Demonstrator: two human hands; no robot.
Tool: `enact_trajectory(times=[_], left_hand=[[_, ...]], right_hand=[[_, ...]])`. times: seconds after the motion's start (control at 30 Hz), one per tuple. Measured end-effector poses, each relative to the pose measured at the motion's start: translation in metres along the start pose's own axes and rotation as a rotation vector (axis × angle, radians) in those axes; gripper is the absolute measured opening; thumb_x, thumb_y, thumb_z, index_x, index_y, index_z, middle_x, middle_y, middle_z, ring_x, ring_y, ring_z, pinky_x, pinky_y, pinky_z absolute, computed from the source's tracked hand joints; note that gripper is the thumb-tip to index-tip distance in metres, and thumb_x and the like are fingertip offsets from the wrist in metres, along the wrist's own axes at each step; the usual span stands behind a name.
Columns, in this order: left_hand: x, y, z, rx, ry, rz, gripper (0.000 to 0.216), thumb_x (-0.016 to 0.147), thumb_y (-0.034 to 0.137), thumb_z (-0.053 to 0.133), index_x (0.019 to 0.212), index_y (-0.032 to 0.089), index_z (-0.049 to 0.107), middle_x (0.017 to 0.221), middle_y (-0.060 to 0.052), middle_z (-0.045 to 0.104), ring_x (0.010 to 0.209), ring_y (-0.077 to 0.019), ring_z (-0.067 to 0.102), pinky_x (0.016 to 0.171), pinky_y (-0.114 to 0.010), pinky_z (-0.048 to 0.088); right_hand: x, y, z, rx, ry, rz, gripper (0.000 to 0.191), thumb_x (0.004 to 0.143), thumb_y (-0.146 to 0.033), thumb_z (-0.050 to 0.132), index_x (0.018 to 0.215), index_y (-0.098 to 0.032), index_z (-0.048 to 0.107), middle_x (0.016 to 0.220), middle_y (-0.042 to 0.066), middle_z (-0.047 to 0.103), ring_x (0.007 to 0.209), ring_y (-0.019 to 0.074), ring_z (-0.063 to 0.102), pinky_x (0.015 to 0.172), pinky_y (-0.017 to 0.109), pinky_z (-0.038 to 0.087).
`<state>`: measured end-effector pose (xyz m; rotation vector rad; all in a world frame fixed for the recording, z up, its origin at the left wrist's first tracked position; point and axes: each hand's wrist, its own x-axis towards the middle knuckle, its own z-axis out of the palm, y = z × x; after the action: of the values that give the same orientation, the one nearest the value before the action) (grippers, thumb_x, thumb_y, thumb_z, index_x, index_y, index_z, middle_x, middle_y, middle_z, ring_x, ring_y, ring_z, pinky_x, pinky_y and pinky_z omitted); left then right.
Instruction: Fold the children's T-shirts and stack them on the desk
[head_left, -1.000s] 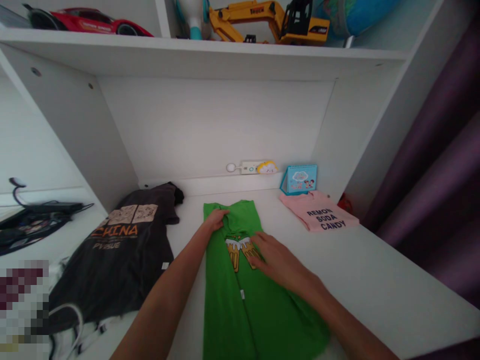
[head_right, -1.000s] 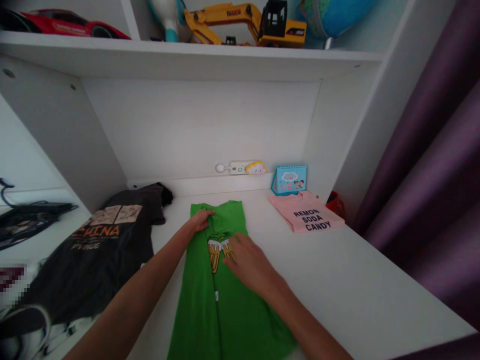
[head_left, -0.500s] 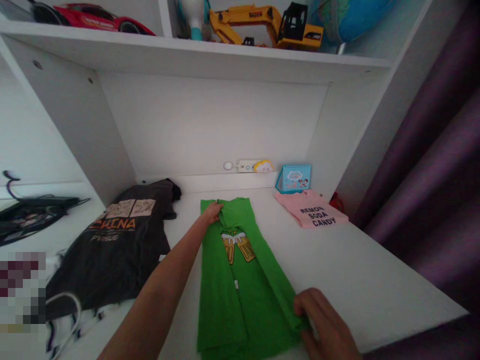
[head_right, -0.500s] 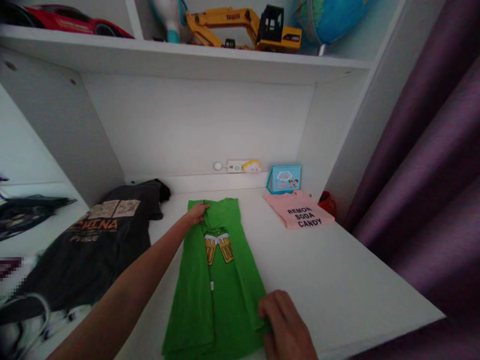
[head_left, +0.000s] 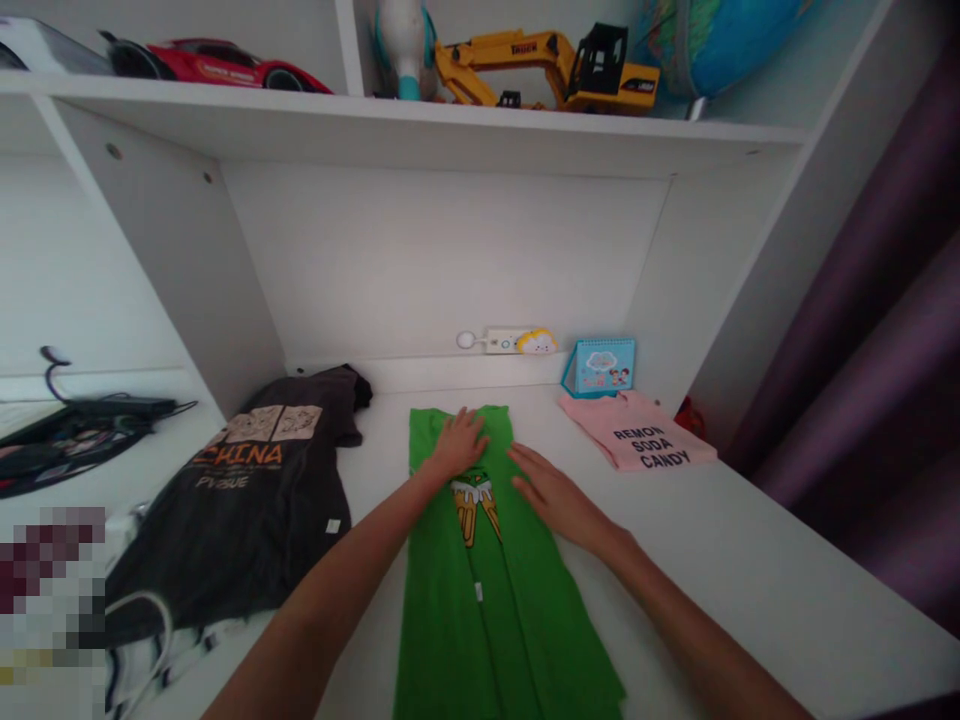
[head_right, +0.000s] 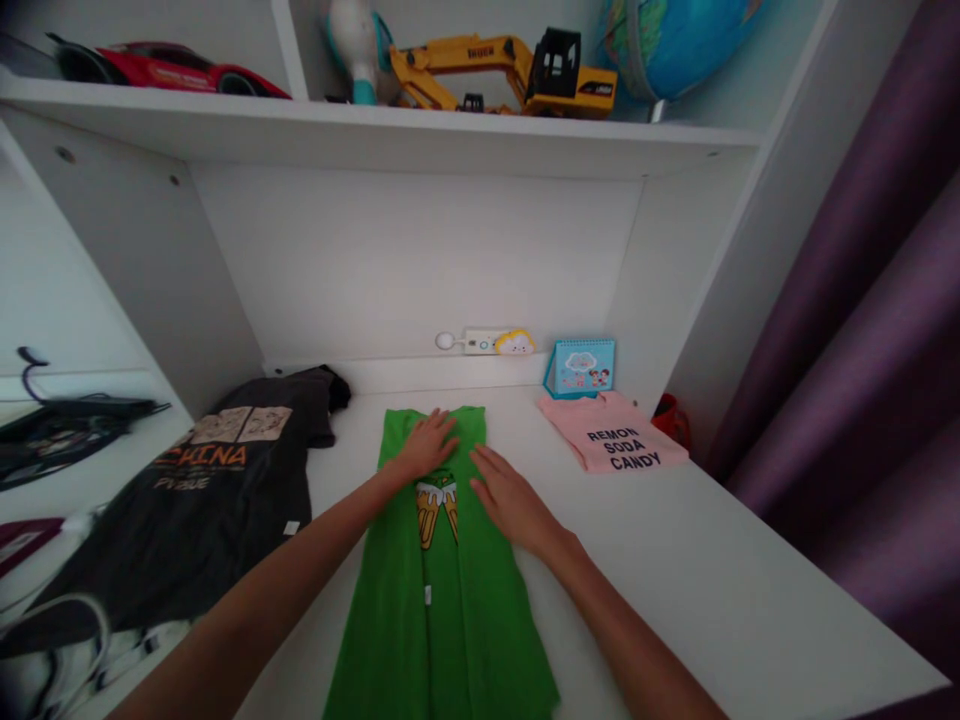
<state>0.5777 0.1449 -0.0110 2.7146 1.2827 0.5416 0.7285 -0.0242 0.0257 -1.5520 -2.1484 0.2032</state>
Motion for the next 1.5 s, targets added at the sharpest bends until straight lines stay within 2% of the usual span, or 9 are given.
enact_trajectory(times=[0.13,0.23,0.43,0.57,0.83,1.0,1.2,1.4,1.5], left_hand=[[-0.010,0.004,0.022,0.133,-0.135,-0.071,0.061,0.082,0.062,0.023,0.134,0.031,0.028,0.142,-0.005,0.023,0.129,-0.0370,0.013,0.095,-0.061,0.015],[-0.012,0.001,0.026,0.150,-0.129,-0.090,0.063,0.080,0.065,0.018,0.136,0.035,0.021,0.144,-0.003,0.018,0.129,-0.0384,0.010,0.094,-0.063,0.012],[-0.010,0.001,0.027,0.149,-0.148,-0.121,0.069,0.081,0.063,0.014,0.139,0.026,0.015,0.145,-0.003,0.012,0.130,-0.0366,0.004,0.098,-0.060,0.009],[-0.010,0.000,0.028,0.140,-0.150,-0.118,0.071,0.080,0.064,0.009,0.139,0.025,0.017,0.145,-0.002,0.013,0.130,-0.0359,0.004,0.098,-0.059,0.009],[-0.007,0.000,0.026,0.119,-0.196,-0.142,0.076,0.077,0.068,0.005,0.139,0.025,0.014,0.145,-0.001,0.010,0.130,-0.0346,0.002,0.099,-0.059,0.008],[-0.009,0.005,0.019,0.121,-0.226,-0.151,0.073,0.079,0.067,0.005,0.139,0.025,0.013,0.146,-0.001,0.008,0.131,-0.0328,0.001,0.100,-0.057,0.008],[-0.019,0.018,-0.012,0.051,-0.225,-0.120,0.067,0.085,0.059,0.013,0.139,0.020,0.015,0.145,-0.007,0.011,0.131,-0.0286,0.006,0.102,-0.052,0.012],[-0.140,0.060,-0.089,-0.061,-0.235,0.257,0.080,0.079,0.063,0.034,0.139,0.015,0.014,0.144,-0.011,0.012,0.132,-0.0237,0.008,0.105,-0.037,0.017],[-0.222,0.075,-0.097,-0.059,-0.335,0.304,0.096,0.068,0.064,0.052,0.140,0.021,0.005,0.143,-0.010,0.009,0.131,-0.0265,0.012,0.104,-0.040,0.021]], right_hand=[[0.032,0.031,0.049,-0.104,-0.222,0.013,0.073,0.086,-0.054,0.026,0.138,-0.005,0.017,0.143,0.015,0.014,0.132,0.0233,0.008,0.105,0.040,0.017],[0.048,0.045,0.051,-0.099,-0.360,0.051,0.076,0.083,-0.062,0.019,0.140,-0.012,0.011,0.144,0.011,0.011,0.132,0.0241,0.009,0.103,0.046,0.017],[0.118,0.066,0.052,-0.242,-0.219,0.243,0.068,0.087,-0.054,0.011,0.139,-0.010,0.012,0.145,0.010,0.007,0.133,0.0206,0.004,0.103,0.045,0.014],[0.127,0.074,0.063,-0.265,-0.238,0.261,0.065,0.088,-0.051,0.012,0.139,-0.010,0.013,0.144,0.011,0.012,0.132,0.0215,0.008,0.103,0.048,0.013],[-0.013,0.019,0.023,-0.173,-0.300,0.013,0.063,0.088,-0.053,0.017,0.139,-0.016,0.012,0.144,0.006,0.007,0.132,0.0194,0.005,0.106,0.043,0.014],[-0.113,-0.022,0.036,-0.164,-0.297,-0.195,0.067,0.086,-0.045,0.035,0.138,-0.020,0.001,0.143,0.007,0.010,0.130,0.0252,0.014,0.103,0.045,0.025],[-0.174,-0.011,0.050,-0.203,-0.221,-0.351,0.064,0.087,-0.022,0.034,0.136,-0.029,-0.008,0.134,0.002,0.031,0.119,0.0195,0.039,0.090,0.031,0.045],[-0.179,-0.014,0.008,-0.224,-0.132,-0.192,0.083,0.080,-0.040,0.048,0.138,-0.021,-0.007,0.140,0.009,0.018,0.125,0.0261,0.027,0.094,0.038,0.040],[-0.173,-0.016,0.009,-0.220,-0.180,-0.225,0.089,0.076,-0.045,0.053,0.138,-0.021,-0.006,0.140,0.009,0.017,0.127,0.0270,0.023,0.098,0.041,0.035]])
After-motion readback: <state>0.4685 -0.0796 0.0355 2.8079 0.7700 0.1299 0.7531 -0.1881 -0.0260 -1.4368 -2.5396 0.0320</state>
